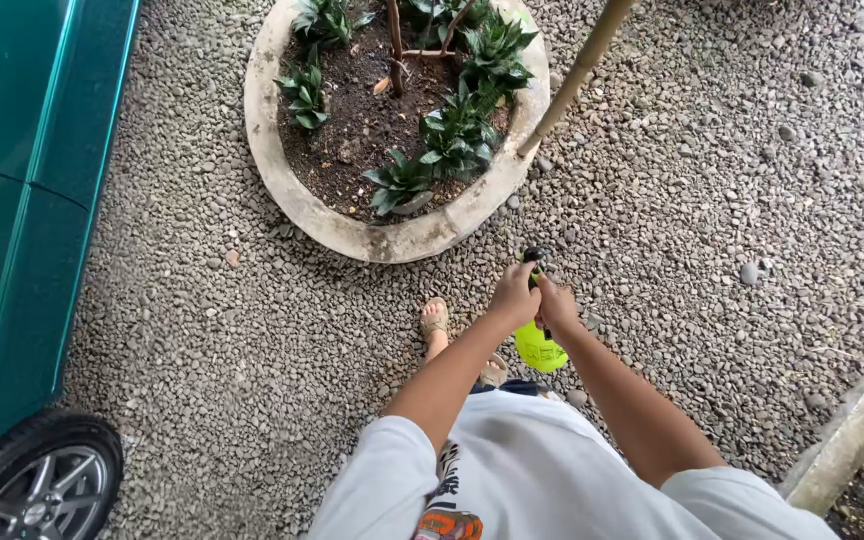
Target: Spraying garden plants with a pump-action sprayer and then cleaning the sprayer in a bucket.
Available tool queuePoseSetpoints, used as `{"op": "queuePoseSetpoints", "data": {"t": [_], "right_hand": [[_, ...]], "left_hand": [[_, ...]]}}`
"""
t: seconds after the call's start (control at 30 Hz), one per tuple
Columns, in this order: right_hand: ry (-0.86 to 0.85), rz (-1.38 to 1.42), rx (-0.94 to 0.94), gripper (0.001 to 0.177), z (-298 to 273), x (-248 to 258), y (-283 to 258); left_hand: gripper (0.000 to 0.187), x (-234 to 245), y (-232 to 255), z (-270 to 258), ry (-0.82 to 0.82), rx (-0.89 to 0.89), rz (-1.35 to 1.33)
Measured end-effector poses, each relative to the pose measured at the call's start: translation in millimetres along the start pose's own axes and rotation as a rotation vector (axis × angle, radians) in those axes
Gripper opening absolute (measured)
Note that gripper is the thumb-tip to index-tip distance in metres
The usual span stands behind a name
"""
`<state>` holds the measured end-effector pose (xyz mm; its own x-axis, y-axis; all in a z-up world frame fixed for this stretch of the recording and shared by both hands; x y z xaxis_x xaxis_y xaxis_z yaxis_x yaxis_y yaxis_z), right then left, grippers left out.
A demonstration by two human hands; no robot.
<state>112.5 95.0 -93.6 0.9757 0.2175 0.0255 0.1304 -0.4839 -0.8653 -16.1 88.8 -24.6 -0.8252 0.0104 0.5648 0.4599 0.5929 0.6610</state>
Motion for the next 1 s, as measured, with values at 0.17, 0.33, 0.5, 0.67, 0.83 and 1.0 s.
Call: {"op": "queuePoseSetpoints", "data": {"t": [0.17,0.33,0.5,0.67,0.83,1.0], "right_hand": [[-0.06,0.066,-0.051,0.054,-8,4,38],[-0.123,0.014,-0.052,0.055,-22,-4,48],[-0.211,-0.049,-0.017,0.054,-29,-21,59],[-0.316,-0.084,-0.061,0.054,-48,-42,54],[-0.426,-0.082,-0.067,0.048,-59,-67,64],[-0.403,-0.204,-0.045,0.049,-77,-92,71]], "left_hand": [[0.055,-5,-14,-14,0.097,0.028,0.033],[0.055,2,-22,-34,0.198,-0.002,-0.03],[0.069,22,-5,-52,0.311,-0.073,0.103],[0.059,29,-26,-53,0.257,-0.011,0.174],[0.051,28,-60,-39,0.25,-0.032,0.171],[0.037,45,-92,-47,0.293,-0.039,0.15]]}}
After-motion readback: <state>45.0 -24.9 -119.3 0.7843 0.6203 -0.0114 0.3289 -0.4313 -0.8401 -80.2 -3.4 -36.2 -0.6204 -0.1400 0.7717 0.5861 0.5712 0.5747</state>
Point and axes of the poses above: each hand's wrist, its own z-axis towards the middle knuckle, its own x-axis out of the back of the hand, y = z × x, the point moved 10 cm from there along z, towards the middle knuckle, and after that the axes turned 15 degrees about x, right-handed, at the moved point
